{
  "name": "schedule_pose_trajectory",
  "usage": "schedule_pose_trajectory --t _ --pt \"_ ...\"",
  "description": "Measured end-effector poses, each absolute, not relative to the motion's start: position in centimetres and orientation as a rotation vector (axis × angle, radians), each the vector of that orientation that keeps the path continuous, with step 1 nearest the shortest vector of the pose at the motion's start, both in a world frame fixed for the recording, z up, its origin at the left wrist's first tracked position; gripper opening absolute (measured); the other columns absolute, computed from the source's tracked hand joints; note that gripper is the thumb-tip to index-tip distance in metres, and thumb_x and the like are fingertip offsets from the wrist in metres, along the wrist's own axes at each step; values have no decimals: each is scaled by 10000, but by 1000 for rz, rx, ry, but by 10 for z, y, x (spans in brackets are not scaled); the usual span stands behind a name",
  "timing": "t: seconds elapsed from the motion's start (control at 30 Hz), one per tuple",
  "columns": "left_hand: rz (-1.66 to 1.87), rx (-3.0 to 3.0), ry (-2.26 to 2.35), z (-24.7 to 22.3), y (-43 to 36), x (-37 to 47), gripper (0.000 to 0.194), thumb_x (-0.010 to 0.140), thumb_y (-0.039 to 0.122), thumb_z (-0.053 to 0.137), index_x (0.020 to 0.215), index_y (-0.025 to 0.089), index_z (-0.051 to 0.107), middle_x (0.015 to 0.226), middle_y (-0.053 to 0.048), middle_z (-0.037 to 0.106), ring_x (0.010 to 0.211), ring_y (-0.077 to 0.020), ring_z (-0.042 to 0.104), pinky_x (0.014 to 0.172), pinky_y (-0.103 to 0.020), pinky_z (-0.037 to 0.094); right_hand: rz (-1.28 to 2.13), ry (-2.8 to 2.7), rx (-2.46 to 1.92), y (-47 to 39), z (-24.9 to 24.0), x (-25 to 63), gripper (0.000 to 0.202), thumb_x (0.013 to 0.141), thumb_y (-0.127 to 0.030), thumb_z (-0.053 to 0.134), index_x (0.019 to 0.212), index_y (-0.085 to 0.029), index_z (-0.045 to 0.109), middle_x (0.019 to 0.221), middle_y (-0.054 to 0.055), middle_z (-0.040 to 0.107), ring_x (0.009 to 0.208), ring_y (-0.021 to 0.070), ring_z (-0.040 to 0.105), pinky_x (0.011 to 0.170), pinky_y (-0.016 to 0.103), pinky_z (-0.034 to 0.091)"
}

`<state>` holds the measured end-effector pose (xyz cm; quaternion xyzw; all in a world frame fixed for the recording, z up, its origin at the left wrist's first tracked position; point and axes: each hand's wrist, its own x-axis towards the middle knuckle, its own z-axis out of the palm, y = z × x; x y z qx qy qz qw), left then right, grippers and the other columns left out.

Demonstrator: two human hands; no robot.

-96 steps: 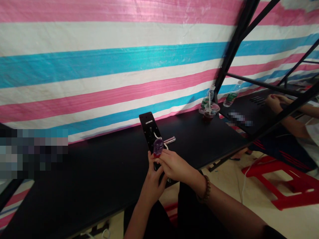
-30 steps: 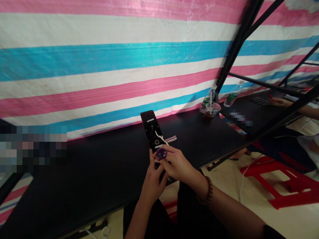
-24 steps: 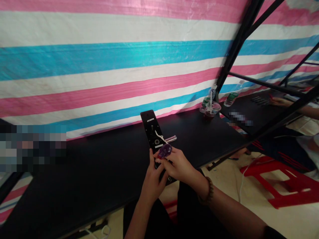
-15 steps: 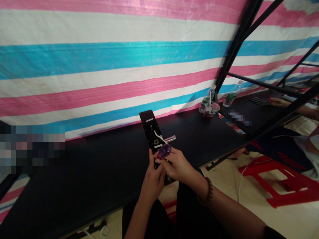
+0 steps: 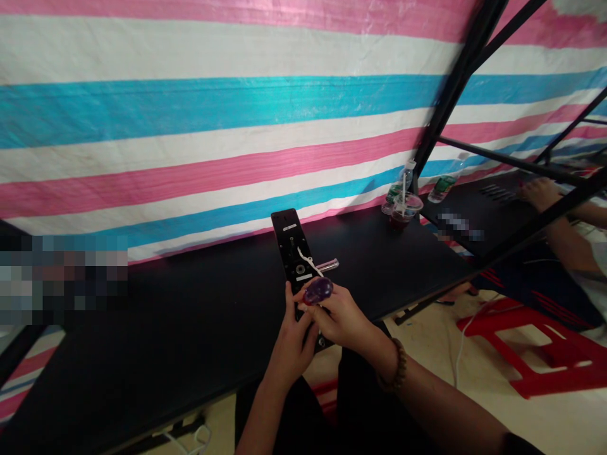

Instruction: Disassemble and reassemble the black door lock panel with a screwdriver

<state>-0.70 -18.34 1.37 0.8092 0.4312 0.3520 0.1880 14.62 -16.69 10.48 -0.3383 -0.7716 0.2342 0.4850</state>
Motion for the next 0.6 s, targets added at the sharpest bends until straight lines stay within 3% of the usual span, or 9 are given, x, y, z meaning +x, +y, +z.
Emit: schedule_pose_trajectory --t 0.43,0.6 --pt "990 2269 1226 12 -182 -8 235 907 256 602 1122 231 695 1533 -139 426 1410 -364 436 1103 -524 439 569 -1920 -860 -165 103 146 194 942 -108 549 868 -198 703 948 65 688 918 182 673 867 308 563" --pt "1017 2269 1219 10 -182 -7 306 895 215 607 1196 231 662 1604 -132 330 1472 -365 344 1141 -552 394 609 -1892 -804 -168 105 147 193 946 -114 525 887 -191 692 1010 80 682 930 177 671 840 291 565"
